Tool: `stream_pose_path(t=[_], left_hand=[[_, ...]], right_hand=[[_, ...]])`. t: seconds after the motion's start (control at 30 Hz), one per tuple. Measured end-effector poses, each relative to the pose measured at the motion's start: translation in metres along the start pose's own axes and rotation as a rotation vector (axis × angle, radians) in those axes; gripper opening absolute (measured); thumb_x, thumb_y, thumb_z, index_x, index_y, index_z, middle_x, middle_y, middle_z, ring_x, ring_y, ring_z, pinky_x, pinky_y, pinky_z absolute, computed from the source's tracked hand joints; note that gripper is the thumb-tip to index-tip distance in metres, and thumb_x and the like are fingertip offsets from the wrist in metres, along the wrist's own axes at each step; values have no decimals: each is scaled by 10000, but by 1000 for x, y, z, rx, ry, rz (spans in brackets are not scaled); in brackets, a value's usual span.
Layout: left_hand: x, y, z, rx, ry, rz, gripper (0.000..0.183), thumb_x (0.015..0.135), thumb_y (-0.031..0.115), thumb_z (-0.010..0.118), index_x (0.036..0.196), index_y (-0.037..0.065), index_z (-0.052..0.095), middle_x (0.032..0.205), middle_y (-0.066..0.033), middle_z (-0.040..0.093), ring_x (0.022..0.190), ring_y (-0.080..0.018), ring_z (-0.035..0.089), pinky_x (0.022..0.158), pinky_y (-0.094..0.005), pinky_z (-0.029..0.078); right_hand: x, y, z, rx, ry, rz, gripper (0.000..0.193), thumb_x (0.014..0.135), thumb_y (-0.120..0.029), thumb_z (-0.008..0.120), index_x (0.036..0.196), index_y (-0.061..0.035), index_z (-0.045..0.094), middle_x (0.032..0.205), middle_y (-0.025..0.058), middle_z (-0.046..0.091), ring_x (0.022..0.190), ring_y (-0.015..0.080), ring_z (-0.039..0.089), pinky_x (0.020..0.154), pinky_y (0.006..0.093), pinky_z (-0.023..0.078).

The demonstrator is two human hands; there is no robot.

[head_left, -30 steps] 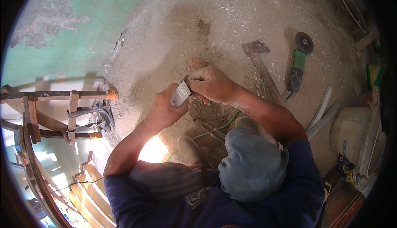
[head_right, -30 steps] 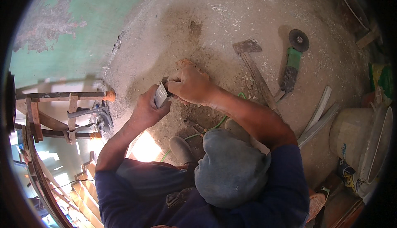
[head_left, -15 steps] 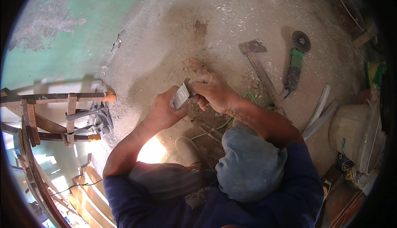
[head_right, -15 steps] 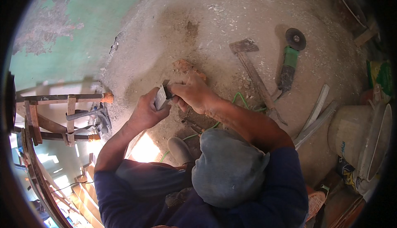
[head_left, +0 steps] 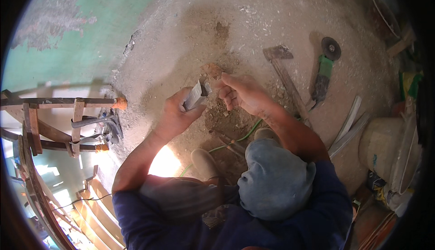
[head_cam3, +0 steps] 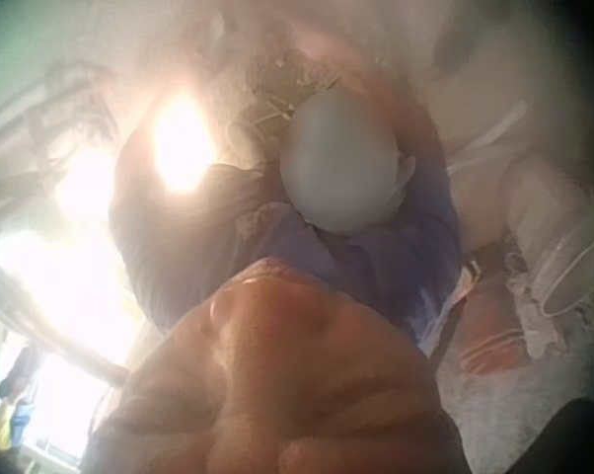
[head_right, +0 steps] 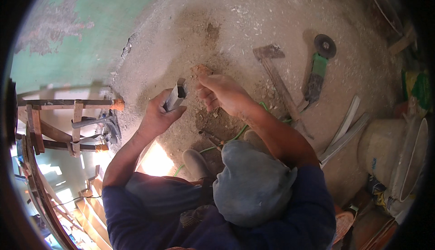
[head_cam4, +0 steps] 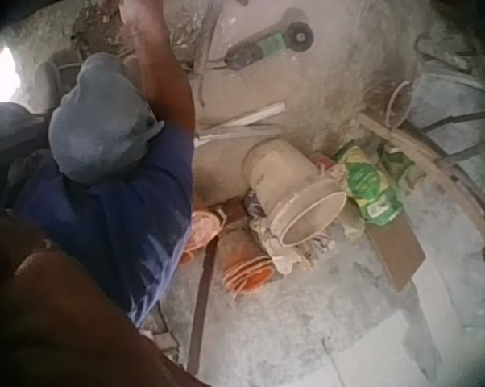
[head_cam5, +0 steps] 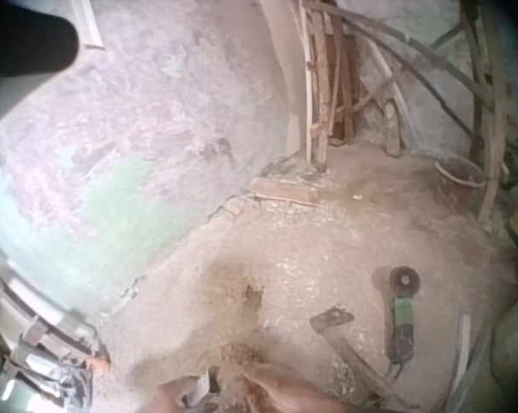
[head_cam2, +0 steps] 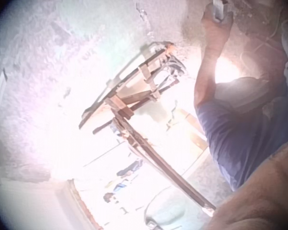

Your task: The person measures and marks a metal strip using a tape measure and pencil, then uses an angle grinder to cut the strip. The person also uses pliers and a hammer to adjust the strip's edges before cutting.

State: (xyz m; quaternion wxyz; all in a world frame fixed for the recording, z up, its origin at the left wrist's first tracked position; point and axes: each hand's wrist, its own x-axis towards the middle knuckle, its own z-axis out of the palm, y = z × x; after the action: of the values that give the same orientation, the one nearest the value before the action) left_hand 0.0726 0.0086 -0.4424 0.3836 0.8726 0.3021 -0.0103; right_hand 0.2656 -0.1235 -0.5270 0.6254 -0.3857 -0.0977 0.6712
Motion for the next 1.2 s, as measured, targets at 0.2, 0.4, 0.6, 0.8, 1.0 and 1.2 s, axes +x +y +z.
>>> stream_pose_path(t=[0.2,0.4,0.6,0.8,1.0,1.2], left_hand=[[7,-5,0,9,-40,17,399,946,220,682,1274,15,582,869,-132,644,784,-187,612,725,-346,499],[32,-25,11,40,-89,-2,388,996,281,625,1283,24,578,880,-206,653,810,-325,651,721,-416,508],[54,-47,37,-11,-218,-234,445,1016,367,614,1304,31,571,829,-153,634,744,-219,612,684,-395,491],[83,-97,64,78,-300,-172,449,1005,395,633,1243,17,588,808,-125,656,748,-202,641,699,-383,513],[114,-139,85,-163,-425,-307,460,1024,443,596,1162,5,624,798,-67,664,745,-159,658,702,-341,539],[124,-154,87,-273,-438,-307,594,974,563,620,1158,-2,626,851,-79,677,780,-195,667,730,-372,549]], right_hand=[[-8,6,-35,-239,203,-74,372,988,-325,668,1146,11,674,864,54,654,680,121,621,582,285,545],[-17,29,-123,-1056,791,-517,425,938,-271,713,1244,18,652,1009,134,663,906,285,643,832,401,542],[-31,30,-167,-1626,970,-280,549,880,-255,745,1337,5,585,1217,231,600,1131,408,581,982,483,486],[-20,21,-176,-1511,902,-49,679,861,-277,757,1404,43,504,1310,279,579,1194,426,589,1003,482,484],[-16,-9,-192,-1228,704,82,758,816,-274,780,1403,98,477,1295,295,611,1199,356,619,1014,418,479],[-20,-26,-134,-749,555,91,639,820,-254,773,1307,85,535,1066,164,652,944,204,628,818,348,500]])
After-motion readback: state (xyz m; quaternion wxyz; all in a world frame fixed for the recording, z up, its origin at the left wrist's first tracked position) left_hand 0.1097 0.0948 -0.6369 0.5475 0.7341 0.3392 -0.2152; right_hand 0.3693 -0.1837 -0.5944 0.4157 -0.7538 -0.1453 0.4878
